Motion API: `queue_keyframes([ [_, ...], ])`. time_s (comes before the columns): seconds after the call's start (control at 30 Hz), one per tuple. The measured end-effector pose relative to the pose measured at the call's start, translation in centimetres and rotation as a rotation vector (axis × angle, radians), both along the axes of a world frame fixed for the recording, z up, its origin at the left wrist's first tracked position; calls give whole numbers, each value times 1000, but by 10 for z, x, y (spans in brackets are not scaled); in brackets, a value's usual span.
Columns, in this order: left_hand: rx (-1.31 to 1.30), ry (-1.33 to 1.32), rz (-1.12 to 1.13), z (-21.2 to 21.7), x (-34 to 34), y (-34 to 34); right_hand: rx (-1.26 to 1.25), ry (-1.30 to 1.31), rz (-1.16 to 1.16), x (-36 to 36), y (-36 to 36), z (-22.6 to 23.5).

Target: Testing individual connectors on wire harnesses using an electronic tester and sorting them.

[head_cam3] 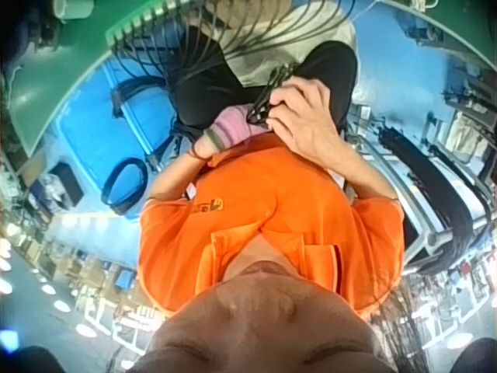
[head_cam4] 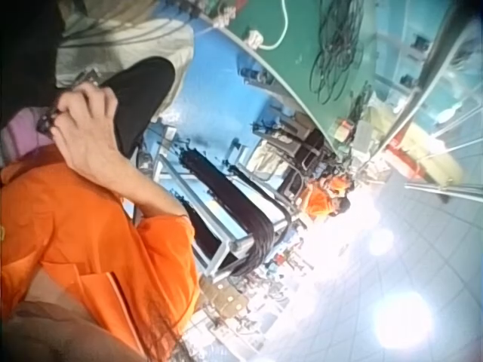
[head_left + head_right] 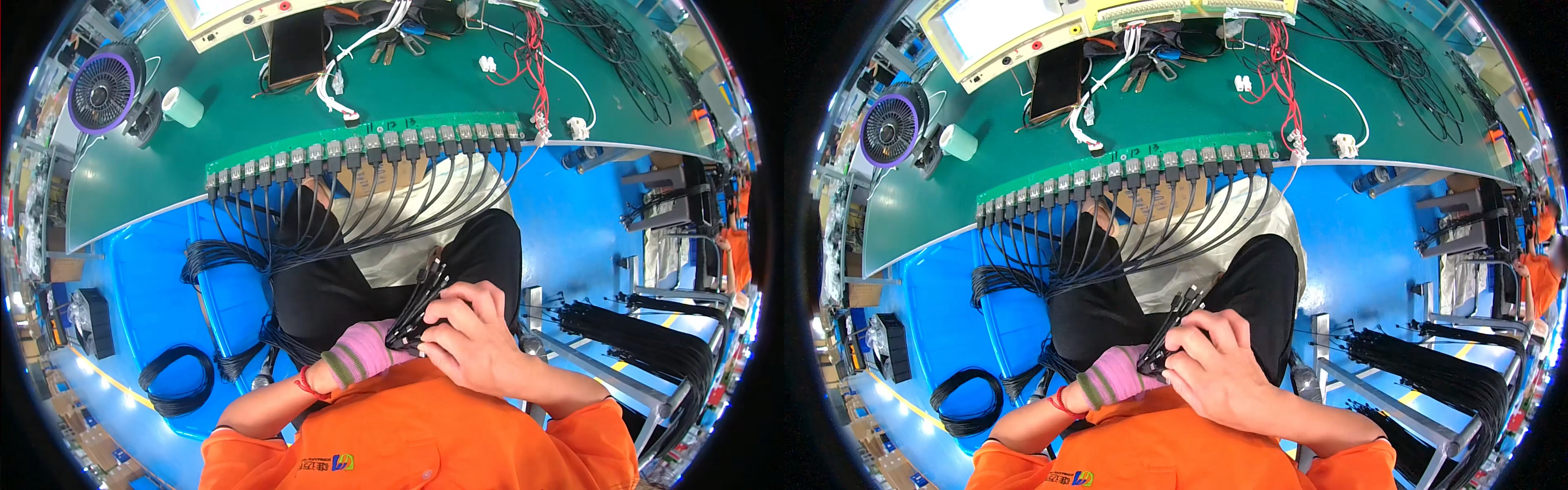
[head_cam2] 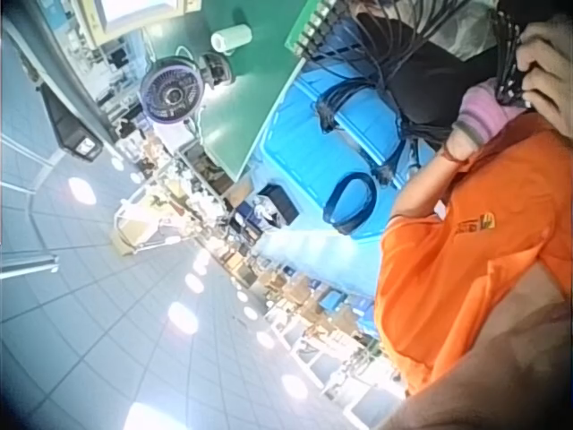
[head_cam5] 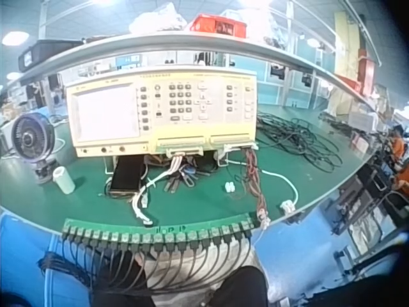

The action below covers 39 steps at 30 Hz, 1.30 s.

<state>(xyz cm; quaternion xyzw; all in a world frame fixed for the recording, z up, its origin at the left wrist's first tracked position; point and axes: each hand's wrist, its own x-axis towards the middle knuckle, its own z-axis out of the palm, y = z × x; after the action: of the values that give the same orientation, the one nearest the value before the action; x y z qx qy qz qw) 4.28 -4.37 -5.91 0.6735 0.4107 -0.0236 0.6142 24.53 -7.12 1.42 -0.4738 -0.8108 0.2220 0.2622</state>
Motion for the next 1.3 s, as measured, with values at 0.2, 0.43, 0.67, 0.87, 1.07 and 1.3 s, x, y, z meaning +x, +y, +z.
queue_keyframes([
  [0.2, -328, 111, 66, 31, 7, 15, -231, 106, 71, 14, -1, -23],
  [0.43, -47, 35, 23, 7, 6, 2, -33, -24, 89, 8, 3, -14],
  [0.67, 100, -100, -29, -8, -3, -5, -35, 78, 34, -11, -8, -34],
  [0.87, -216, -15, 73, 29, -1, 8, 110, 42, -49, 19, -3, -27],
  [1.07, -277, 2, 107, 33, -3, 11, -165, 222, -180, 18, -13, -41],
  [1.3, -196, -195, 90, 19, -7, 6, -223, 340, -7, -10, -16, -38],
])
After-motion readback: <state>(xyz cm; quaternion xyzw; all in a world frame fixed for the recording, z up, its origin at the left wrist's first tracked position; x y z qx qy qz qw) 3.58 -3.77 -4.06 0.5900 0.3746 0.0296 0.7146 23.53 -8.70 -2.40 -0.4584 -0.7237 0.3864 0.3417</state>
